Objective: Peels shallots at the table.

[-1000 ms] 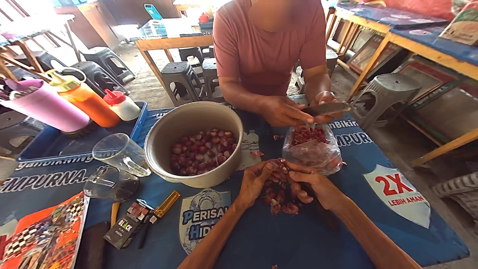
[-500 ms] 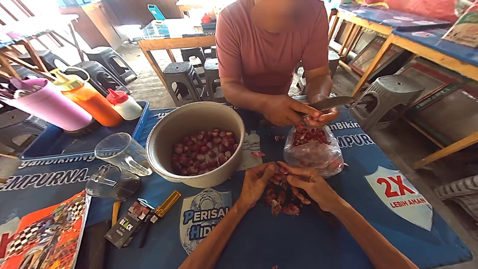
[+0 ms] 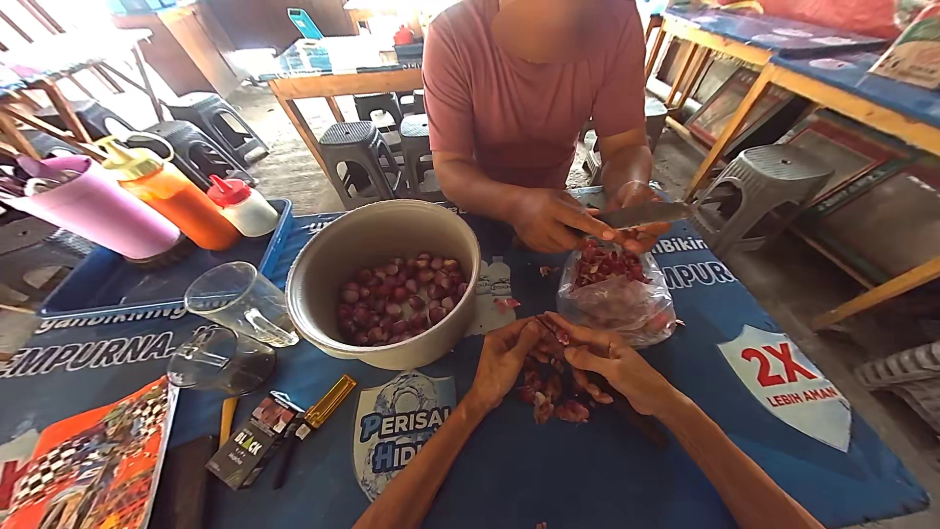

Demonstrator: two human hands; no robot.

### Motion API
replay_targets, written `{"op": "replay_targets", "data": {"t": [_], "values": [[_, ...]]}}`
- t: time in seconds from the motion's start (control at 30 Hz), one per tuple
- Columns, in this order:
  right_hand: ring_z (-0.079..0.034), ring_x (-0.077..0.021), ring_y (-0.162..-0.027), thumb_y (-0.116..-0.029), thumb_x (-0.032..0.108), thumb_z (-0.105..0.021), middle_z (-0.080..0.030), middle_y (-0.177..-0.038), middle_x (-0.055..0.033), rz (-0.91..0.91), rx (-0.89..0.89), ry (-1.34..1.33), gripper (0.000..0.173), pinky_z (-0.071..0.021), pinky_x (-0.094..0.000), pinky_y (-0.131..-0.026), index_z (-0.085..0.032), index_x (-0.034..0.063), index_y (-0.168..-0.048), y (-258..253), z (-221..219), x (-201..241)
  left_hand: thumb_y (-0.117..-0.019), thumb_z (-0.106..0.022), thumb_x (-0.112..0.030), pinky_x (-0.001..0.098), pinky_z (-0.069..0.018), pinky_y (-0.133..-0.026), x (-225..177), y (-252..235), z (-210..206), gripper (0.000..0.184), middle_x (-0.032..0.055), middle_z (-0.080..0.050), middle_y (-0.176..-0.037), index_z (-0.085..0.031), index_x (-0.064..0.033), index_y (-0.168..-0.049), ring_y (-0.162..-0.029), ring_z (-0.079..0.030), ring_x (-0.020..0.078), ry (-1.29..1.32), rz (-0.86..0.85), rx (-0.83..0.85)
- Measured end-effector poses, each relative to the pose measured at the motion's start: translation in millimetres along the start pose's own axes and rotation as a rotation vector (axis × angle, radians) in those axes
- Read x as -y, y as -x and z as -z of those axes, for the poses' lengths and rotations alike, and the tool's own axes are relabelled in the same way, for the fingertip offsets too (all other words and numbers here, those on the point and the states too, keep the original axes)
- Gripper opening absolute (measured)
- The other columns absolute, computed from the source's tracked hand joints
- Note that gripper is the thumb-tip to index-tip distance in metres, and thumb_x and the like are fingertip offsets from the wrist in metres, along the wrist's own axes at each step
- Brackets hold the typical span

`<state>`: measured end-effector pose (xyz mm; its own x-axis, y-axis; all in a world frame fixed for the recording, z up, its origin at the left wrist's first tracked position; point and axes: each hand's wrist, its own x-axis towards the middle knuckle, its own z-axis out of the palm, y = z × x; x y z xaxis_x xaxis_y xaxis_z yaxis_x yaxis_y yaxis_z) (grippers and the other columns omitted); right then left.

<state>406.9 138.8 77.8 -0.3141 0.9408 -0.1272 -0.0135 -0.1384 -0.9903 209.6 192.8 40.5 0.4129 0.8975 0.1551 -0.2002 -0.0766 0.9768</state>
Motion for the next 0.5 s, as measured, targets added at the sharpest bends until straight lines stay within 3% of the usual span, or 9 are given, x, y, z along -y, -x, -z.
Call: {"op": "replay_targets", "data": {"t": [0.23,0.4,0.5], "values": [[-0.050,-0.0037,-0.048,-0.1048,0.011,-0.049,-0.063,-0.079,0.0028,-0.035,-0.087,0.026,0.046,-0.0448,-0.0180,-0.042,-0.050,0.0095,-0.151,-1.2,-1.2,0.4,-0.1055,-0.048,-0.008,0.0241,-0.0598,-0.074,0.6,1.7,-1.7,0.025,-0.0005,-0.073,-0.086,-0.070,0.0047,-0.107,-0.075,-0.069,0.0060,-0.049,-0.038,0.004],[-0.048,-0.0049,-0.045,-0.1050,0.015,-0.046,-0.054,-0.066,0.0033,-0.156,-0.108,-0.185,0.048,-0.0436,-0.0190,-0.040,-0.047,0.0107,-0.153,-0.9,-0.7,5.7,-0.1055,-0.050,-0.009,0.0244,-0.0599,-0.078,-1.6,1.8,-1.6,0.027,0.0015,-0.074,-0.095,-0.067,0.0068,-0.119,-0.082,-0.070,0.0056,-0.057,-0.063,0.026],[-0.048,-0.0042,-0.044,-0.1053,0.016,-0.044,-0.053,-0.065,0.0029,-0.182,-0.076,-0.274,0.049,-0.0423,-0.0180,-0.039,-0.045,0.0131,-0.154,-1.7,1.9,3.6,-0.1055,-0.048,-0.007,0.0255,-0.0603,-0.078,-1.5,1.2,-1.4,0.030,0.0035,-0.074,-0.098,-0.063,0.0081,-0.126,-0.083,-0.071,0.0072,-0.042,-0.054,0.026]]}}
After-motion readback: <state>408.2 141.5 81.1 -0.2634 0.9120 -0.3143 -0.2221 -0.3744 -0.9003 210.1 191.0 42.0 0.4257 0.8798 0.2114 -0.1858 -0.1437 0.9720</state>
